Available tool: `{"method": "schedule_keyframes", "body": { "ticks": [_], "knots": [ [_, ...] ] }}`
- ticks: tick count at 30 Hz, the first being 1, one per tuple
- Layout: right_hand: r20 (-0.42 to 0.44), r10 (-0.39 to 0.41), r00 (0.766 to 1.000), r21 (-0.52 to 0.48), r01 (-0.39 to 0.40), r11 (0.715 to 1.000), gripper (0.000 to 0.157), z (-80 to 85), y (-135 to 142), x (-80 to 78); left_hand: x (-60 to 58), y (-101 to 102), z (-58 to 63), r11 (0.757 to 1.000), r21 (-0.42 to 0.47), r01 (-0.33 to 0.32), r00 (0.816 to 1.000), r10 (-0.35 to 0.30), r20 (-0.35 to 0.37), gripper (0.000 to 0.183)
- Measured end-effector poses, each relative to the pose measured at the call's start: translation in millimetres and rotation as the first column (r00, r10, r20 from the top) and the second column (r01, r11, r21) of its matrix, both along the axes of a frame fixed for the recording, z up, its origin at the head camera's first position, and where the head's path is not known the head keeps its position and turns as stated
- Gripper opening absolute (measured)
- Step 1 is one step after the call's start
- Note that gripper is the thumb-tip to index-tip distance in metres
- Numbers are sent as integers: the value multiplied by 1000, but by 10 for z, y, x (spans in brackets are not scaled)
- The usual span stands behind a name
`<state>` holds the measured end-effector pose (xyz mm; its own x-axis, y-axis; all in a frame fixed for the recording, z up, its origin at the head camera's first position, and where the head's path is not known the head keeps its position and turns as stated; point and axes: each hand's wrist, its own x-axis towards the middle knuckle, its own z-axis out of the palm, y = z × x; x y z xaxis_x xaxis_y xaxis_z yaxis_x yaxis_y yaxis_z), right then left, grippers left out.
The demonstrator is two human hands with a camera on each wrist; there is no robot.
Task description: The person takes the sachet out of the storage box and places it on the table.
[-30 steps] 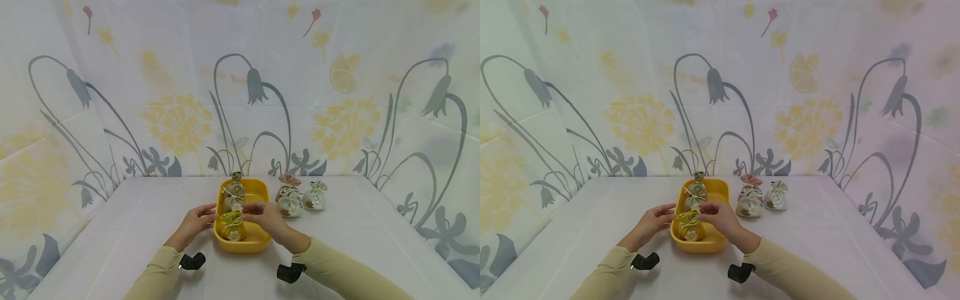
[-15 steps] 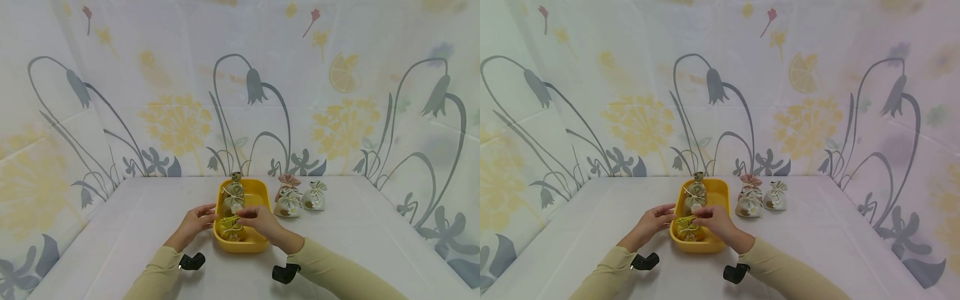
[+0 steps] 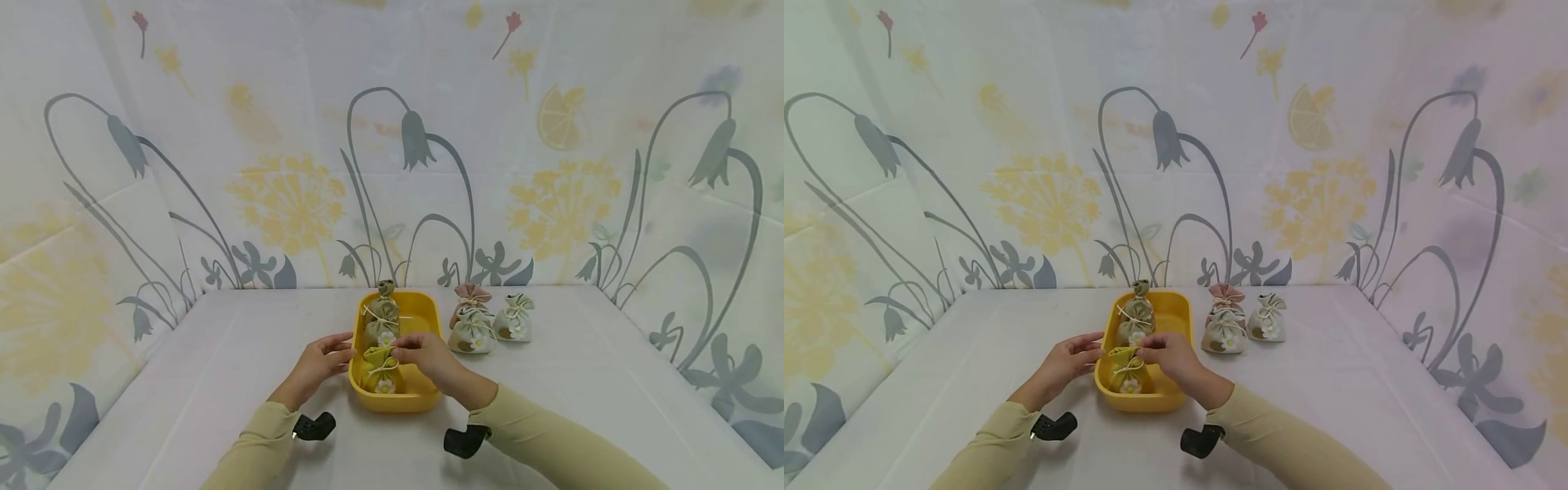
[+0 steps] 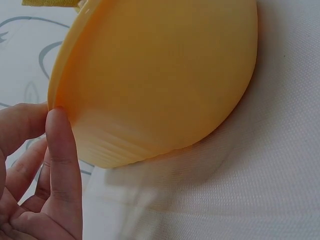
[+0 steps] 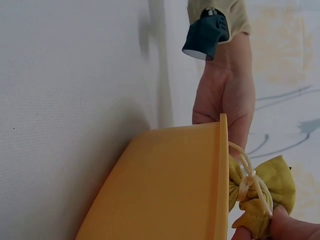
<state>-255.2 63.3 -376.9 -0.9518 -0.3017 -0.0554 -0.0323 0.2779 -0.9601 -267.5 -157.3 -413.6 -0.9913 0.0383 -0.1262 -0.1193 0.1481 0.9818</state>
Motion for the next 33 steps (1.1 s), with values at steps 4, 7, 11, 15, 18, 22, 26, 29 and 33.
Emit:
{"method": "schedule_keyframes", "body": {
  "ticks": [4,7,11,15,18,22,26,29,33],
  "knots": [
    [3,1,1000,-35,-1,999,16,25,26,13,-7,1,-4,1000,-1,-2,1000,2,-2,41],
    [-10,-7,1000,-48,7,999,16,57,53,40,-11,2,-8,1000,1,-2,1000,2,-3,41],
    [-25,-25,999,-71,24,997,15,129,112,79,-11,4,-13,1000,3,-1,1000,1,-2,41],
    [-33,-40,999,-103,36,994,16,220,189,100,-8,7,-13,1000,0,-4,1000,4,-1,40],
    [-36,-46,998,-117,41,992,17,283,254,112,-6,9,-9,1000,2,-4,1000,4,-2,40],
    [-44,-51,998,-108,46,993,16,341,351,148,-3,6,-5,1000,5,-3,1000,3,1,41],
    [-55,-58,997,-106,52,993,16,372,450,188,-1,0,1,1000,8,-6,1000,6,5,41],
    [-61,-58,996,-118,51,992,18,395,522,207,3,0,6,1000,8,-5,1000,5,3,41],
    [-71,-53,996,-126,44,991,21,445,606,243,5,0,6,1000,8,0,1000,-1,3,42]
  ]
}}
